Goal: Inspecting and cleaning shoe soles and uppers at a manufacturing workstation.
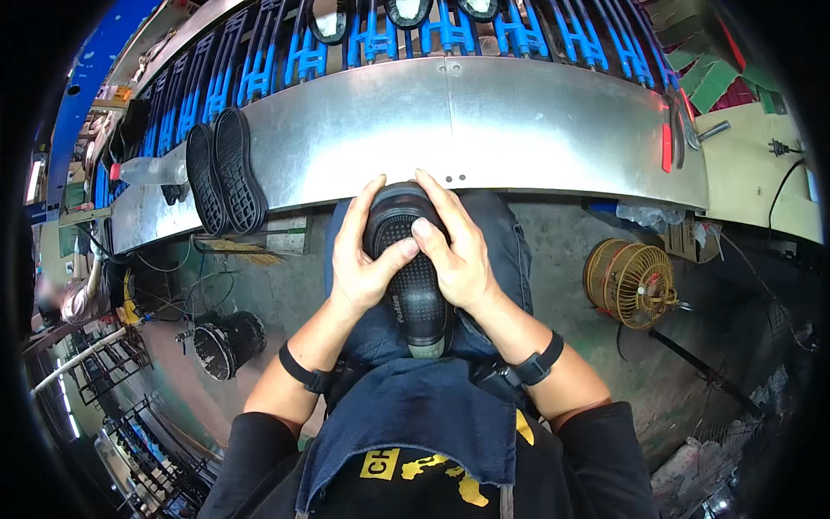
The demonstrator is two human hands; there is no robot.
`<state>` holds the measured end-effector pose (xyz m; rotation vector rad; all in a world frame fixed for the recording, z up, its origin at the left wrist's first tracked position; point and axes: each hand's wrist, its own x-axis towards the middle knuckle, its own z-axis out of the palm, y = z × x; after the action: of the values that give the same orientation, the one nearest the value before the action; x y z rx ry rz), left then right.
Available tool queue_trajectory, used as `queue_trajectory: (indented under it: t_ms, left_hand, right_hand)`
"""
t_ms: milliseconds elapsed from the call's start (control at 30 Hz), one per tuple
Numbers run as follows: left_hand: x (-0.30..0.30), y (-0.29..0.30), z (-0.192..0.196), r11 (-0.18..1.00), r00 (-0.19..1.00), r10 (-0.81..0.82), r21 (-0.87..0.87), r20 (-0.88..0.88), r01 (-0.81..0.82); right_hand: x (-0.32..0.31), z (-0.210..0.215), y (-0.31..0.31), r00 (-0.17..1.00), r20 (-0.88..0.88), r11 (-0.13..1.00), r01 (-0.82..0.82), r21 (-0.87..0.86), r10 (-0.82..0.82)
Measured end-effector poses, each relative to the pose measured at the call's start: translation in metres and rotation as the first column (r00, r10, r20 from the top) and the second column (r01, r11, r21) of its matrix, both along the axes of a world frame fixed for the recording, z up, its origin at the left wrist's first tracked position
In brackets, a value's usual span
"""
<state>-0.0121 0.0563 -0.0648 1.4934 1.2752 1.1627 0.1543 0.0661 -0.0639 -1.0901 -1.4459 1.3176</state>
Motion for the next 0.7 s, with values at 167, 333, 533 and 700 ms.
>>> queue_trajectory:
  t_ms: [167,333,533,700]
  left_hand:
    - [0.002,-0.033,-0.025,0.965,0.964,0.254,-0.084,0.074,-0.248]
    - [-0.015,-0.045,-0.002,0.931,0.82,0.337,-0.292,0.463,-0.218]
    - [0.017,-0.068,0.04,0.777,0.586,0.506,-0.629,0.633,0.009]
    - [-0.002,-0.068,0.018,0.938,0.861,-0.296,0.044,-0.412,0.344]
  right_hand:
    - [-0.009,-0.019,-0.035,0.997,-0.077,0.997,-0.003,-0.071,-0.002]
    - [0.016,-0.017,-0.085,0.975,0.041,0.972,-0.213,-0.103,0.218]
    - [0.112,0.033,-0.071,0.996,0.011,0.994,0.09,0.061,-0.091]
    - [0.145,0.056,-0.038,0.927,0.318,0.965,0.131,0.225,-0.2]
